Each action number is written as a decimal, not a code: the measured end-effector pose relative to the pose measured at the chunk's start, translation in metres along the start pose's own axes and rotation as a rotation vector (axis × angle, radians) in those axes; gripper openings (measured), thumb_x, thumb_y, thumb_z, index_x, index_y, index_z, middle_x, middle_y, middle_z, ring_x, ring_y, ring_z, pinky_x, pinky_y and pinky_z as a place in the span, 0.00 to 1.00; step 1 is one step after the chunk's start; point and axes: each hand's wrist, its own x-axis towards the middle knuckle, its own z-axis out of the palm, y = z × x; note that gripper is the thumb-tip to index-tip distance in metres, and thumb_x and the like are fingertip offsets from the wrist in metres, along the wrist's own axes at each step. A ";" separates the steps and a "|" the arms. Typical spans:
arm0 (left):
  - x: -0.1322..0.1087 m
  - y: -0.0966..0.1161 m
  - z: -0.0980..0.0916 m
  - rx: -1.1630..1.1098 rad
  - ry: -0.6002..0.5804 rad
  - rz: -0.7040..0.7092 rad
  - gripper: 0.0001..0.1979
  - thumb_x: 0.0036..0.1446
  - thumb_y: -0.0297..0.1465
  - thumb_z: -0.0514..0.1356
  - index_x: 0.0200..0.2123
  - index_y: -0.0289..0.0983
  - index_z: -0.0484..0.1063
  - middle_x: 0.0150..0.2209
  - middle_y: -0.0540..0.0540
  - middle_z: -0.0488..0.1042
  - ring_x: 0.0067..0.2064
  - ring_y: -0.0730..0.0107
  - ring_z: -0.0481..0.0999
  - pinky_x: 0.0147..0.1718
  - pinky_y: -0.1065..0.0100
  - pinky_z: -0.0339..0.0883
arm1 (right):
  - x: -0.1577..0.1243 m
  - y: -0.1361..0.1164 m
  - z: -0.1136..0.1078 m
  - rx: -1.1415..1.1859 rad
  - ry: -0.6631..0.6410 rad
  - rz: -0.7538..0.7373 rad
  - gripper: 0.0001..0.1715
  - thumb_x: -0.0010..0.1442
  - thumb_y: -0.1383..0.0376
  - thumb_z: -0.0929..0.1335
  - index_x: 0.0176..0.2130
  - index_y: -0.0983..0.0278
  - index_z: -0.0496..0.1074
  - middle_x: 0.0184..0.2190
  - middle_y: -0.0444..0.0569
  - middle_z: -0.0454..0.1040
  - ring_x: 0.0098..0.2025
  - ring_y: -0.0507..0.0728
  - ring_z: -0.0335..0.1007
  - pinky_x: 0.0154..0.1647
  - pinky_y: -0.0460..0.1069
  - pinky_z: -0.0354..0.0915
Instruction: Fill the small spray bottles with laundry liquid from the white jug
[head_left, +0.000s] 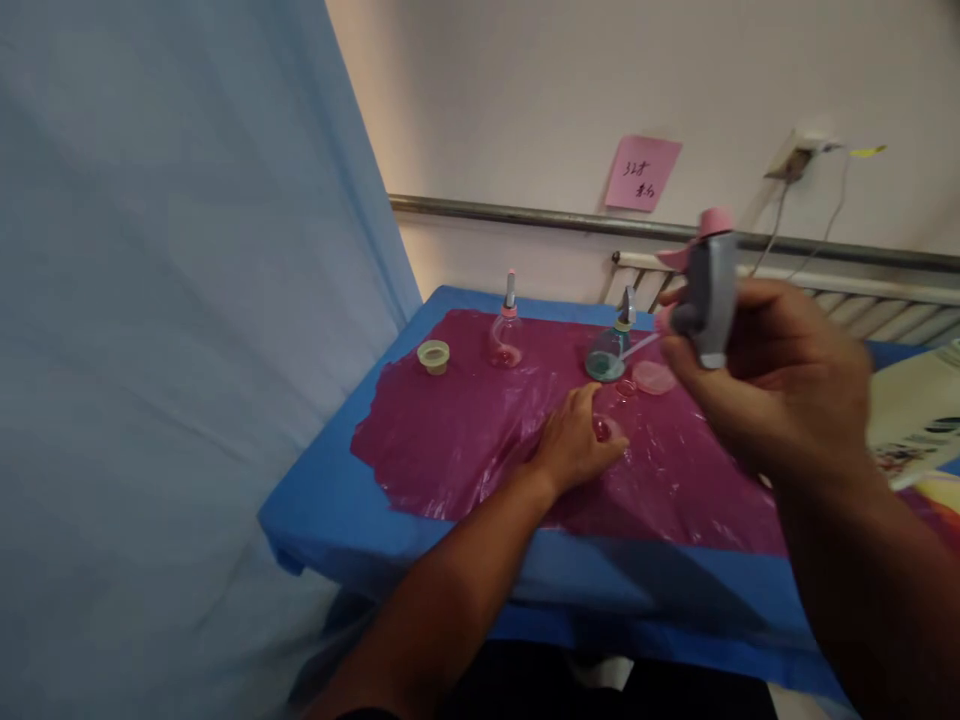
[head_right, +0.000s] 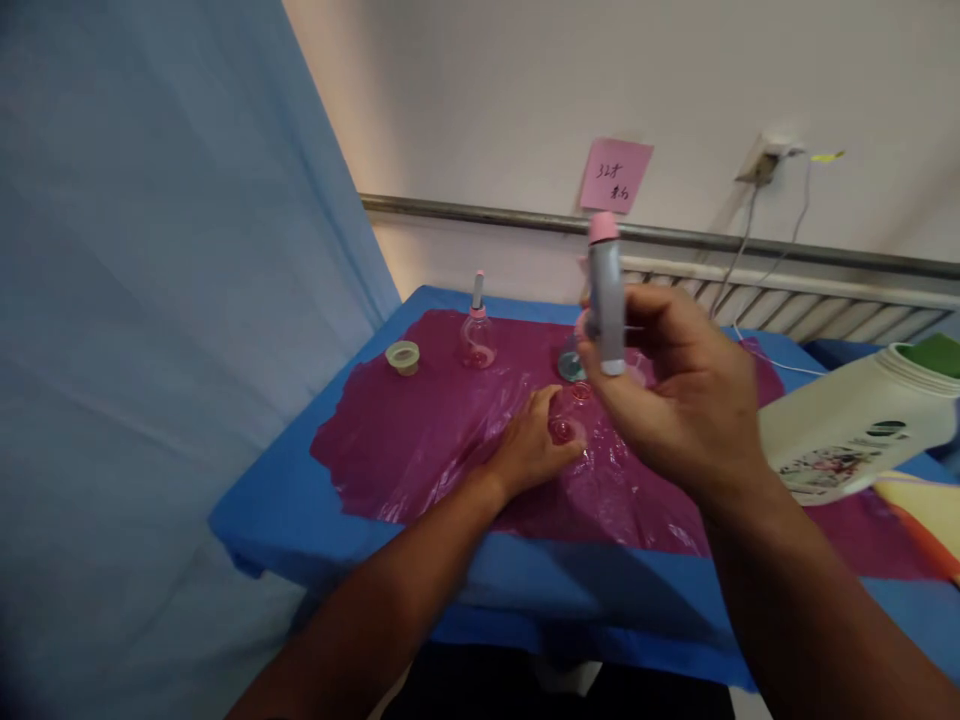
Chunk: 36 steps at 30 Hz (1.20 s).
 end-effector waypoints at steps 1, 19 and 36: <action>0.000 0.000 -0.001 0.011 -0.002 -0.009 0.46 0.58 0.38 0.76 0.75 0.39 0.63 0.70 0.34 0.74 0.71 0.40 0.76 0.74 0.43 0.69 | -0.001 0.002 -0.009 0.024 0.045 0.024 0.19 0.64 0.66 0.80 0.53 0.55 0.82 0.48 0.47 0.85 0.49 0.60 0.84 0.56 0.59 0.81; -0.005 0.011 -0.011 -0.009 -0.026 -0.029 0.39 0.64 0.38 0.72 0.74 0.42 0.64 0.69 0.36 0.76 0.69 0.42 0.78 0.71 0.41 0.72 | -0.048 0.098 -0.012 0.162 -0.320 0.342 0.16 0.71 0.59 0.79 0.57 0.54 0.83 0.52 0.49 0.87 0.51 0.60 0.84 0.59 0.58 0.79; -0.008 0.010 -0.016 -0.128 -0.113 -0.085 0.50 0.58 0.34 0.76 0.81 0.52 0.61 0.76 0.41 0.71 0.76 0.38 0.71 0.74 0.37 0.71 | -0.073 0.142 -0.005 0.552 -0.237 0.685 0.23 0.70 0.50 0.79 0.59 0.55 0.84 0.55 0.53 0.88 0.58 0.67 0.85 0.67 0.62 0.76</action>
